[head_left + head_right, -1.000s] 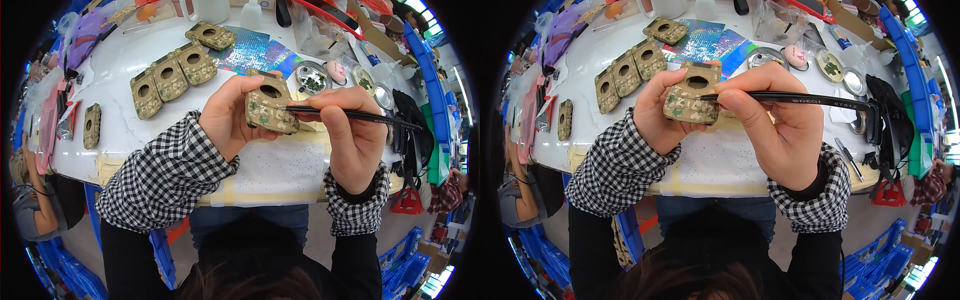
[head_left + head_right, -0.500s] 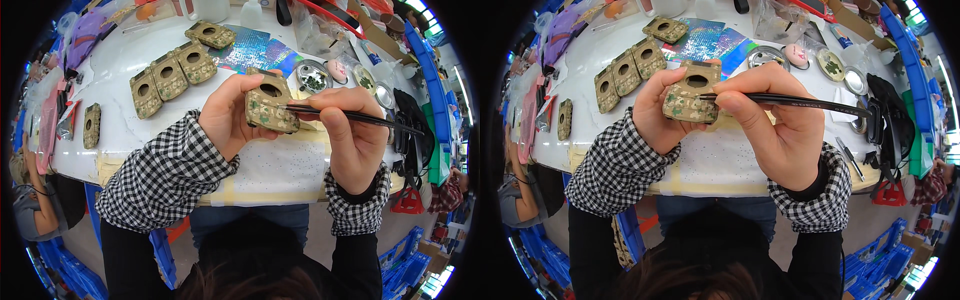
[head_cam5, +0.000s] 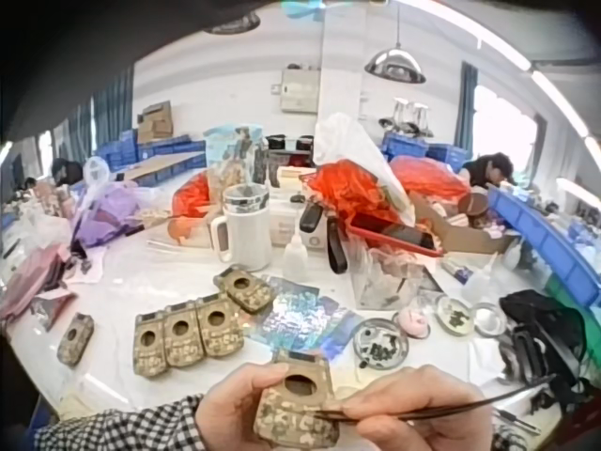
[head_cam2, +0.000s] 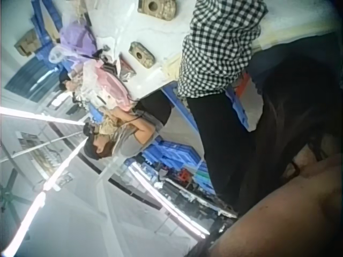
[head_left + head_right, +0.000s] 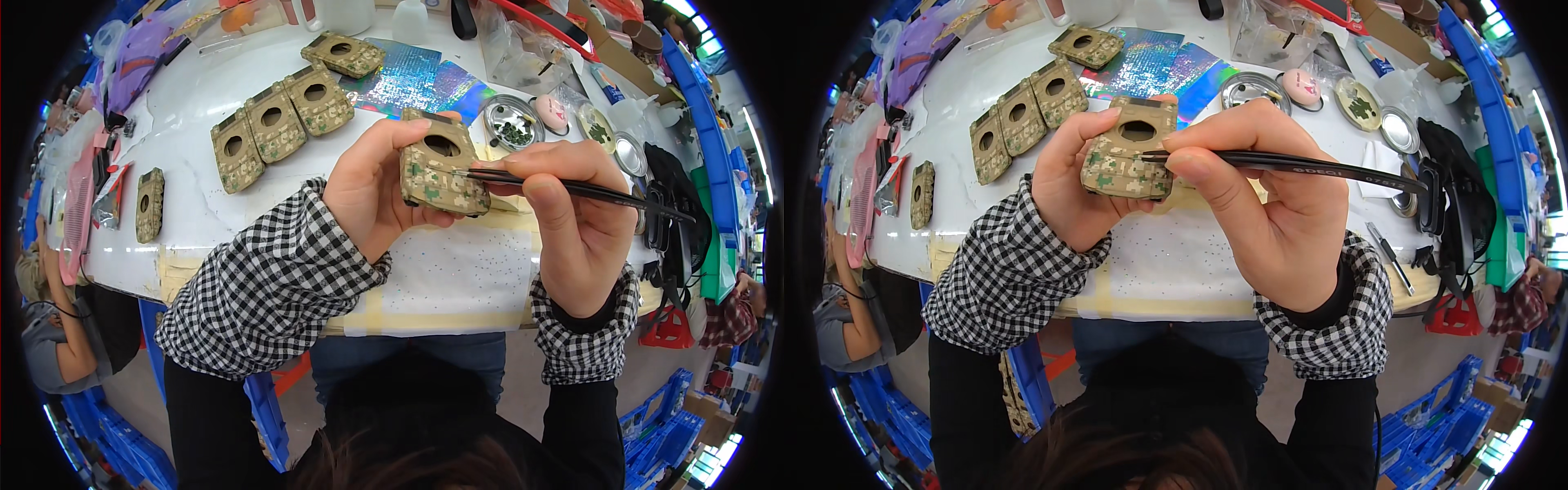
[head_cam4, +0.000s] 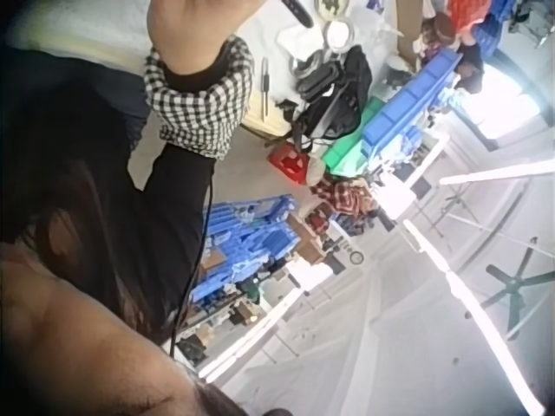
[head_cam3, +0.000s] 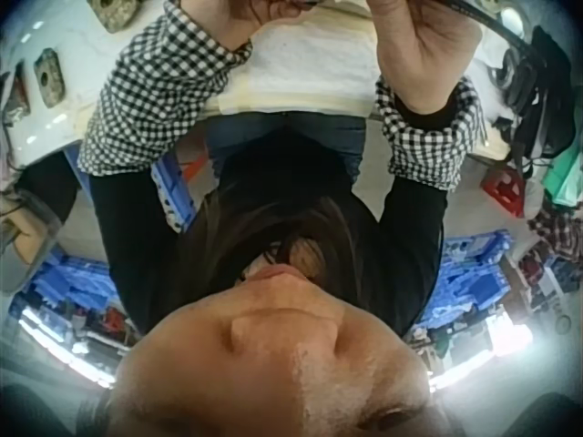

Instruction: Painting and detailing small camouflage-patterned model tank bodies using a fine brush.

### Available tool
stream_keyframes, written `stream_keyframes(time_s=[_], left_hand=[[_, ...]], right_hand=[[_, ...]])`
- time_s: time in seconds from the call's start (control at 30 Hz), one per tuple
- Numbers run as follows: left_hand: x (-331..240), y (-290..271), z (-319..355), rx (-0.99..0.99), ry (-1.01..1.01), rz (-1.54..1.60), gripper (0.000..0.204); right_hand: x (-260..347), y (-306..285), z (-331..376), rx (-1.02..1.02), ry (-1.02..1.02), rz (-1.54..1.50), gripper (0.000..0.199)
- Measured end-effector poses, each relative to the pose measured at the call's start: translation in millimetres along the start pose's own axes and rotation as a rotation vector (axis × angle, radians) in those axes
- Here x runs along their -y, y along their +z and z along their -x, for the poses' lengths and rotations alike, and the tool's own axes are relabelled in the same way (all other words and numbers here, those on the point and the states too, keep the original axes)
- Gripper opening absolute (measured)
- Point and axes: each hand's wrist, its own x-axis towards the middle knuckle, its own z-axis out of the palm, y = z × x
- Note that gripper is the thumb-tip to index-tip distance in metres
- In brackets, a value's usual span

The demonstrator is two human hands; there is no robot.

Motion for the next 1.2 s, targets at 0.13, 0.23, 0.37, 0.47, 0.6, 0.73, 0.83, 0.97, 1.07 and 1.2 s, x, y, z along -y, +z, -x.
stream_keyframes(time_s=[0.13, 0.23, 0.37, 0.47, 0.6, 0.73, 0.83, 0.97, 1.07, 1.2], left_hand=[[-0.1, -0.4, 1.2, -0.008, 0.004, -0.005, 0.049], [-0.3, 0.1, -0.6, 0.005, -0.004, -0.004, 0.049], [0.9, -0.4, -1.3, -0.005, 0.01, -0.015, 0.05], [1.2, -0.9, -1.1, -0.012, 0.011, -0.018, 0.05], [0.3, 0.1, -0.1, -0.014, 0.003, -0.019, 0.049], [0.1, -0.2, -0.1, -0.002, 0.0, -0.017, 0.049], [0.5, 0.4, 0.1, -0.021, 0.008, -0.02, 0.049], [0.7, -0.1, 0.3, -0.018, 0.007, -0.012, 0.048], [0.6, 1.0, -0.1, -0.023, 0.002, -0.005, 0.047], [0.3, 1.6, 0.6, -0.028, -0.004, 0.001, 0.047]], right_hand=[[-1.2, 0.2, -0.5, 0.014, -0.009, -0.017, 0.01], [0.7, 0.3, 0.7, -0.002, 0.039, -0.1, 0.011], [0.6, 4.1, 2.1, -0.05, 0.101, -0.264, 0.012], [0.6, 4.5, 2.2, -0.051, 0.102, -0.264, 0.012], [-0.4, -1.3, 1.7, 0.032, 0.068, -0.087, 0.018], [2.0, -3.3, 1.4, 0.064, 0.058, 0.0, 0.021], [1.9, -3.4, 0.9, 0.07, 0.048, 0.032, 0.021], [2.5, -3.4, 0.4, 0.078, 0.038, 0.055, 0.02], [2.2, -4.5, 0.8, 0.083, 0.026, 0.082, 0.019], [1.9, -3.7, 1.0, 0.08, -0.005, 0.098, 0.018]])
